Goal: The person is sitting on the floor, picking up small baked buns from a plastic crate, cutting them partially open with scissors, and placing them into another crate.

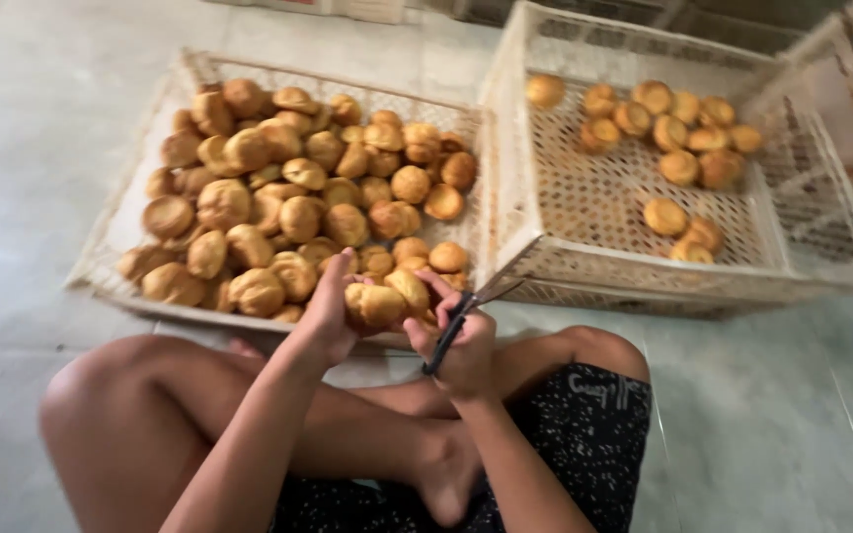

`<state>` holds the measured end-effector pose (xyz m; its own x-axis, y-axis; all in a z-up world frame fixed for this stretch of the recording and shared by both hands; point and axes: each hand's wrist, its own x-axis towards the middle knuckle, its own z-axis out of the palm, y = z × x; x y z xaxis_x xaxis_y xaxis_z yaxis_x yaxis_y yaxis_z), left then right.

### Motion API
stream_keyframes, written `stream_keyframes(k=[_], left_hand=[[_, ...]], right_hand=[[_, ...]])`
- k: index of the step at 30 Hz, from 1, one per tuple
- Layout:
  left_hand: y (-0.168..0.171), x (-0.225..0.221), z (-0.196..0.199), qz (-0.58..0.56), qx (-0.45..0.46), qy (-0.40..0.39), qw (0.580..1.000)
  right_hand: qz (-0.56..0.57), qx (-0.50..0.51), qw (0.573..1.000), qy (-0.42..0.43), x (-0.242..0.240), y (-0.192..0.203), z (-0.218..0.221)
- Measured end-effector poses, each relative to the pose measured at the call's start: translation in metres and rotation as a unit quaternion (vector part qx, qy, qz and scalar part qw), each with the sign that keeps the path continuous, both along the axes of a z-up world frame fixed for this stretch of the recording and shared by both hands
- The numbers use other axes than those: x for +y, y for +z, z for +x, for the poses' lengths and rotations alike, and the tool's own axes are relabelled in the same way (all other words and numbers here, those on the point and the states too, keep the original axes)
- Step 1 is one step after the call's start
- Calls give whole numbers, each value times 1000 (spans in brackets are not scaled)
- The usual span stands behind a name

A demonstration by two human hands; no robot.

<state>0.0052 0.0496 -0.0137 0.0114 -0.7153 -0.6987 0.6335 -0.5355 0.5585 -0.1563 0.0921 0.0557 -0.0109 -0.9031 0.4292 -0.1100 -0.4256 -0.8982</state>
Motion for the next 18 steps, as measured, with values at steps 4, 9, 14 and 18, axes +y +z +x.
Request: stream_keyframes(k=[4, 9, 14, 18], left_hand=[[-2, 5, -5, 19, -116, -10, 993], [49, 23, -6, -233, -404, -113, 877], [41, 25, -36, -195, -168, -29, 966], [28, 11, -41, -135, 34, 42, 989]], right_hand=[[42, 56, 997, 19, 10, 4, 17], [58, 98, 983, -141, 15, -20, 34], [269, 101, 951, -111, 11, -5, 34], [292, 97, 948, -81, -2, 36, 11]])
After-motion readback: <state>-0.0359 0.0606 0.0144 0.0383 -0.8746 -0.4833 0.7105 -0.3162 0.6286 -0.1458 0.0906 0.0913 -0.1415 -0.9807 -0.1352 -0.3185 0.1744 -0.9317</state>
